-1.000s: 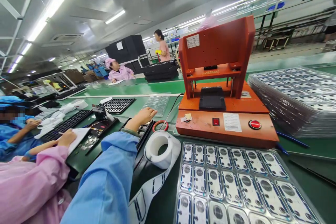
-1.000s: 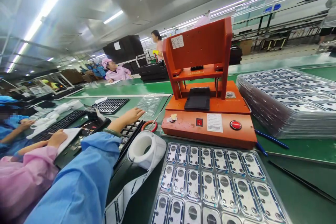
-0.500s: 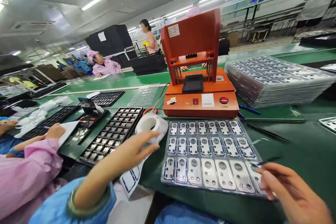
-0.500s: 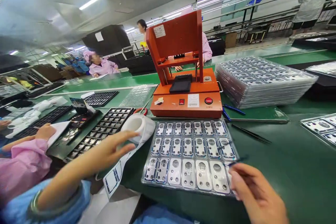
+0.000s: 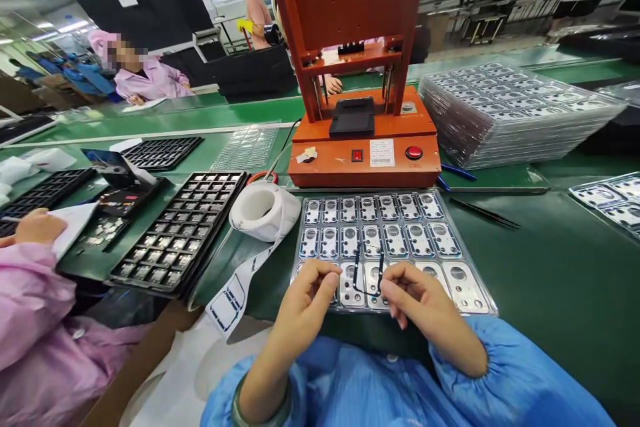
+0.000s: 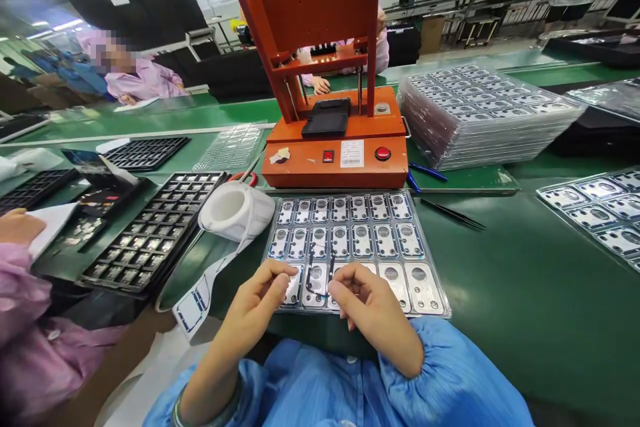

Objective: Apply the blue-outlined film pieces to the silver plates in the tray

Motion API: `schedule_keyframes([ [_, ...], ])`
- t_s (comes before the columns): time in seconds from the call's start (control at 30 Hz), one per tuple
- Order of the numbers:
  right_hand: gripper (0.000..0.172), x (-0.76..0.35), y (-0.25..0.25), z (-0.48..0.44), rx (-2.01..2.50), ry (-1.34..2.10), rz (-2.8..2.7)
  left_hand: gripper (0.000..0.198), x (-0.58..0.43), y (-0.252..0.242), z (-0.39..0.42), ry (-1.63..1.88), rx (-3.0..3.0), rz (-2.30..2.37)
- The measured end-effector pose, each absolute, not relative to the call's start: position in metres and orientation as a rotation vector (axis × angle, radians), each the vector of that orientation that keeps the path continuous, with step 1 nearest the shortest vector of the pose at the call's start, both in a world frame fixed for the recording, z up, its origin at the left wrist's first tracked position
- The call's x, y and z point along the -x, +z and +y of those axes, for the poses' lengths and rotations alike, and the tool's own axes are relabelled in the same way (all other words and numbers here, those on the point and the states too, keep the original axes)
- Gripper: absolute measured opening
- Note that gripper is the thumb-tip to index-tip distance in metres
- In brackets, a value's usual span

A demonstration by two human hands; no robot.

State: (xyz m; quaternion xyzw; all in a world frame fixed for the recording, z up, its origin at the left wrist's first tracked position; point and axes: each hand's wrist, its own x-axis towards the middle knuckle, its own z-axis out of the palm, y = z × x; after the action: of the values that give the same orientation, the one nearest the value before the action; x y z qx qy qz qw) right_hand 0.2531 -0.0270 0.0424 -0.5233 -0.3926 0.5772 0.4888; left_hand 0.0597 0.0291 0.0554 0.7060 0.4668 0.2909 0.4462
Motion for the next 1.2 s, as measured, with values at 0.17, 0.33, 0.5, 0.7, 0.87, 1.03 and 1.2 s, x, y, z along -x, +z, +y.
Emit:
schedule_keyframes([
  [0.17,0.038,-0.247,0.043,-0.025,1.299,1.460,-0.965,0.034,-0.061,0.048,0.029,0.672,-1.603,1.127],
  [0.33,0.032,-0.241,0.042,-0.026,1.307,1.520,-1.011,0.025,-0.056,0.045,0.029,0.666,-1.510,0.963],
  [0.5,0.022,-0.235,0.041,-0.023,1.307,1.531,-1.071,0.023,-0.047,0.048,0.031,0.680,-1.495,0.938],
  [0.7,0.018,-0.234,0.044,-0.019,1.368,1.467,-1.153,0.019,-0.045,0.046,0.034,0.682,-1.623,1.003],
  [0.87,0.017,-0.236,0.043,-0.019,1.490,1.259,-1.318,0.016,-0.049,0.039,0.034,0.677,-1.836,1.054],
  [1.03,0.016,-0.235,0.037,-0.018,1.624,1.037,-1.495,0.014,-0.049,0.029,0.035,0.617,-1.979,1.055],
  [1.2,0.014,-0.232,0.034,-0.019,1.685,0.949,-1.606,0.013,-0.051,0.025,0.035,0.556,-2.016,1.046],
])
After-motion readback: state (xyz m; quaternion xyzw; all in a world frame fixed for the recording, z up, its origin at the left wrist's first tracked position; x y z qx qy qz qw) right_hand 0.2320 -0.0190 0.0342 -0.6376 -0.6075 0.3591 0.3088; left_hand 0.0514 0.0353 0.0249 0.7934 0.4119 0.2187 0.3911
